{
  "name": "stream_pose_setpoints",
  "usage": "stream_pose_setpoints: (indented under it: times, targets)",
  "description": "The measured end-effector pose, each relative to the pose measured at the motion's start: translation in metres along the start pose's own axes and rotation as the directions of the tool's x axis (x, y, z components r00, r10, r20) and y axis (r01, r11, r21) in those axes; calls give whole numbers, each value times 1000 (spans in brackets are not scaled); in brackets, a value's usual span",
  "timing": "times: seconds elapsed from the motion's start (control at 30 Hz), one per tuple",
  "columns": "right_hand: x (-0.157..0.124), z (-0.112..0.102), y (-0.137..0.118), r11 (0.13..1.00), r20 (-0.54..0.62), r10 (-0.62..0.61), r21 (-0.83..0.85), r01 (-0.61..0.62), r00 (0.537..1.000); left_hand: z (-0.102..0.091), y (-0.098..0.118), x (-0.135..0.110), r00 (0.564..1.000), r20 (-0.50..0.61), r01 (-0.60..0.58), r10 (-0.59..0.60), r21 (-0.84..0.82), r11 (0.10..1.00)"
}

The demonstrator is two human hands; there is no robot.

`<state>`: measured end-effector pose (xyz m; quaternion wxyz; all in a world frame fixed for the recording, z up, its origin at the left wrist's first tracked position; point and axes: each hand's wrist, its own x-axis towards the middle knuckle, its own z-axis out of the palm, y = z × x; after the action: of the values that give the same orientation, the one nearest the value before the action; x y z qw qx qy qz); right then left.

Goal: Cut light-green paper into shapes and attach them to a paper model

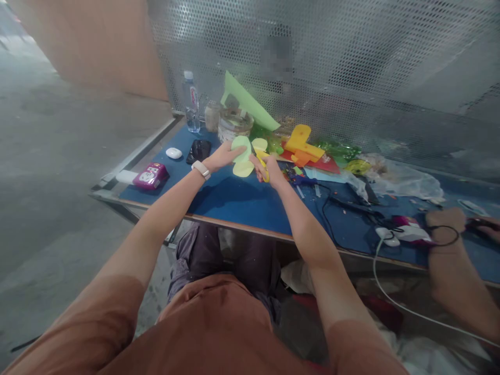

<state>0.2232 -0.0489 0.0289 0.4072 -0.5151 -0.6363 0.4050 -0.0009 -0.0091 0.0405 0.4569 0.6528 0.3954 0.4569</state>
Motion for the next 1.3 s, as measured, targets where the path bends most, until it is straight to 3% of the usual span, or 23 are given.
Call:
stream_pose_setpoints:
  times: [0.13, 0.5, 1.0, 1.3]
  targets:
    - [0, -1, 0, 1000, -10, -12, -13, 12, 1000, 0, 1, 0, 998, 23, 56, -56, 18, 998]
    - [4, -10, 8, 997, 16, -62, -45, 62, 998, -3, -4, 3, 1000, 21, 15, -16, 39, 999]
    - [4, -7, 2, 1000, 34, 27, 10, -27, 999, -8, -6, 3, 994, 105, 25, -38, 115, 993]
    - [1, -11, -1, 1000, 12, -1, 25, 1, 1000, -8, -10, 6, 994, 107, 24, -38, 124, 992]
